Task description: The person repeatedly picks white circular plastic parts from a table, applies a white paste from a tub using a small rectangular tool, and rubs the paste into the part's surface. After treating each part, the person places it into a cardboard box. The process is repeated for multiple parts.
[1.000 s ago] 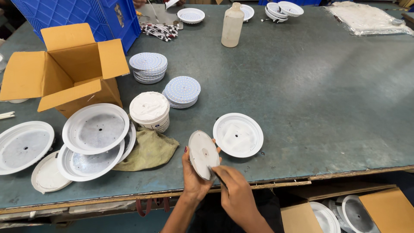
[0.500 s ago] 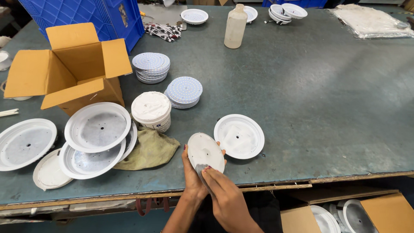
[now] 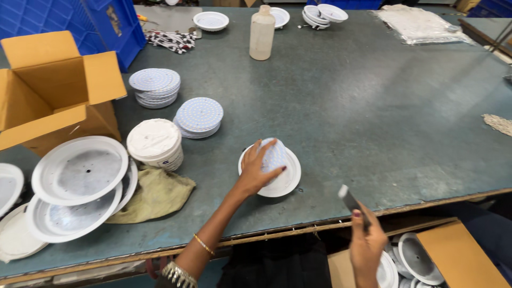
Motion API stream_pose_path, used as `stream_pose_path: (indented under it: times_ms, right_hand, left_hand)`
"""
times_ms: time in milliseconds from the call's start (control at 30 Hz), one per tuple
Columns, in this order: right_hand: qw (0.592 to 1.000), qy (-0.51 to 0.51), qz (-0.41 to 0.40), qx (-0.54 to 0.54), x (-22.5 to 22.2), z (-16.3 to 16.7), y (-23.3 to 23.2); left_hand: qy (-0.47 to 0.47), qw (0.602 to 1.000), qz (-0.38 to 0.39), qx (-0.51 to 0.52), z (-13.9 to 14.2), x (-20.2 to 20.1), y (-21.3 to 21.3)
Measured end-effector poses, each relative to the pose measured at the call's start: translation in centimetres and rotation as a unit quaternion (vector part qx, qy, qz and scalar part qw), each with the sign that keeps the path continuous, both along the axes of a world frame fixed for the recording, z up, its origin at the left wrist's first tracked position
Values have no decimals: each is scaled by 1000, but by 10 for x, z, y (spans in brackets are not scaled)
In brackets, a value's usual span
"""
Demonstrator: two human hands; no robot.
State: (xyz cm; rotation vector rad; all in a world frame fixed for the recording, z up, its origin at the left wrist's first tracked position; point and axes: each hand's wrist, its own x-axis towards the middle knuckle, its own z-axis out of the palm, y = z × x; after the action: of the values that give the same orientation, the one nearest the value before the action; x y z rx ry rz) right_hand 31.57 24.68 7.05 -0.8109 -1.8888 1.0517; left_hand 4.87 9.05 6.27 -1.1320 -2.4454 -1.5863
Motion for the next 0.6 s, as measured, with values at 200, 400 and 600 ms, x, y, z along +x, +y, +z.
stream_pose_path:
  times_ms: [200,400,600]
  right_hand:
    - [995,39,-75,50,74,-36,62]
    - [984,46,-171,35,157,-59,114]
    - [954,-6,-299,28,243,-69,124]
  left_hand:
    - [172,947,-7,-272,-15,-4,18]
    - [16,969,182,-168,-44,-19,-30]
    - [-72,987,122,-70,-54,-5,-39]
